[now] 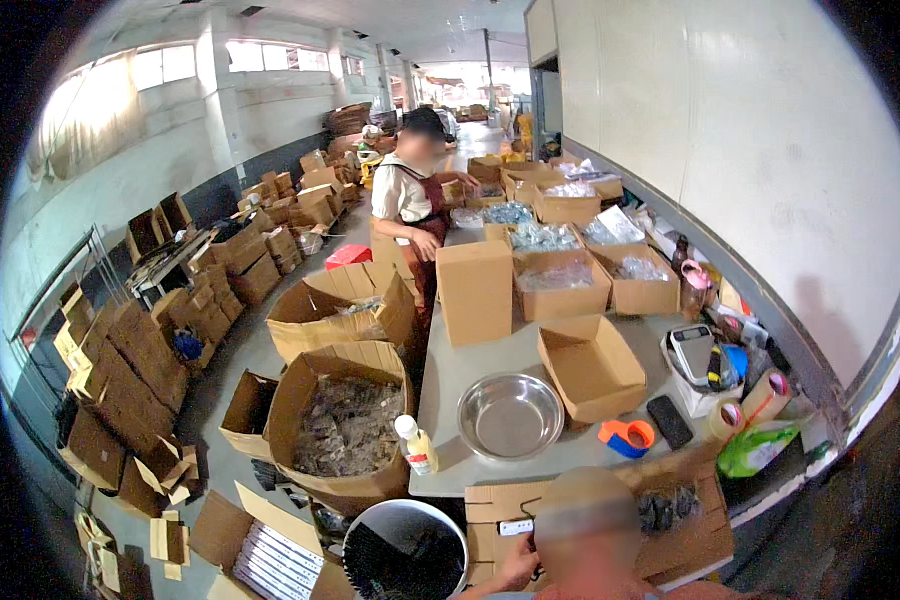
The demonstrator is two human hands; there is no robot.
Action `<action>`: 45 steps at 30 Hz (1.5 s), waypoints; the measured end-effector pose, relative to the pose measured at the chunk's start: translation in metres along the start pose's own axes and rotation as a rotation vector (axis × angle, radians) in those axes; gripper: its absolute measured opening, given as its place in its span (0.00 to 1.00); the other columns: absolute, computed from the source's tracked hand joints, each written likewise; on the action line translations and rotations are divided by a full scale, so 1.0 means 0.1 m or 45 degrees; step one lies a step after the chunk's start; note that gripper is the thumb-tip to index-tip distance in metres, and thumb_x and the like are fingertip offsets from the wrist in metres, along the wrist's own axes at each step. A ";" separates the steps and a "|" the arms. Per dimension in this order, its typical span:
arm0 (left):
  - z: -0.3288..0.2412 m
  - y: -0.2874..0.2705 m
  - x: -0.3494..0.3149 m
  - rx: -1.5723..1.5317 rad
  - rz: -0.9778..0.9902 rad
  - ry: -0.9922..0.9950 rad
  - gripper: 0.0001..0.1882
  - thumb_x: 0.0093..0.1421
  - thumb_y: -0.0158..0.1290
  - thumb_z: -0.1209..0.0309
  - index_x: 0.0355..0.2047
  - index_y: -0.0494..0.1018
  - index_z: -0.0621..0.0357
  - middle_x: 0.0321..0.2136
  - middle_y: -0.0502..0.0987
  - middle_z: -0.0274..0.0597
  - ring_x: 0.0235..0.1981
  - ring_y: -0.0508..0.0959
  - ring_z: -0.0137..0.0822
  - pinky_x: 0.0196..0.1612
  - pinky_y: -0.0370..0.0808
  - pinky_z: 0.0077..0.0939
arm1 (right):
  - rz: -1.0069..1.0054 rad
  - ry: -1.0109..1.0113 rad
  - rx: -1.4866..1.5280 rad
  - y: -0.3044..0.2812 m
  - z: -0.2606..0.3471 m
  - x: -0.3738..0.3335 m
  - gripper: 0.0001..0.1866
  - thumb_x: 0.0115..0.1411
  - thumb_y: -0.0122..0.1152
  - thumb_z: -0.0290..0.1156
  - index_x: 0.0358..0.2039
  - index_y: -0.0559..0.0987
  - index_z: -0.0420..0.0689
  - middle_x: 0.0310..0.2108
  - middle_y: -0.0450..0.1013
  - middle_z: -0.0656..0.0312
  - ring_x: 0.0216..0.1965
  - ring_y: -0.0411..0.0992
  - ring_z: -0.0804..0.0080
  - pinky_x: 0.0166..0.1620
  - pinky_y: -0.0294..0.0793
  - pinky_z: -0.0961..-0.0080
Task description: The person places metal rails and small bagged hardware into long cardboard boxes, closes the box ends, and applies adhesive tape to secure them.
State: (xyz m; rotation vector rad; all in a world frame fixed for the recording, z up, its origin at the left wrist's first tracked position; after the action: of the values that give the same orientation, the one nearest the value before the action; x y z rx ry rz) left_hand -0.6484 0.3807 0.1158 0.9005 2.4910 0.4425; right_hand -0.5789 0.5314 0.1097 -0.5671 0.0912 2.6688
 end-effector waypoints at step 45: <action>-0.55 0.59 -0.51 0.379 0.074 -0.083 0.09 0.61 0.45 0.67 0.39 0.63 0.56 0.22 0.64 0.30 0.21 0.62 0.21 0.23 0.61 0.16 | 0.178 0.096 0.541 0.04 0.28 -0.35 0.14 0.55 0.55 0.46 0.26 0.74 0.47 0.17 0.68 0.66 0.15 0.63 0.75 0.18 0.60 0.75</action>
State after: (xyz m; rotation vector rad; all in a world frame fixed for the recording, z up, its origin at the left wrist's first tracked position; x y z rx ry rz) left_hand -0.6116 0.3826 0.2037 1.0838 2.5157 0.0581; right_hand -0.5617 0.5188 0.1488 -0.5347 0.7232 2.6422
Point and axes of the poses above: each hand's wrist, its own x-axis towards the middle knuckle, its own y-axis out of the palm, z = x × y, the point moved 3 cm from there along x, towards the middle knuckle
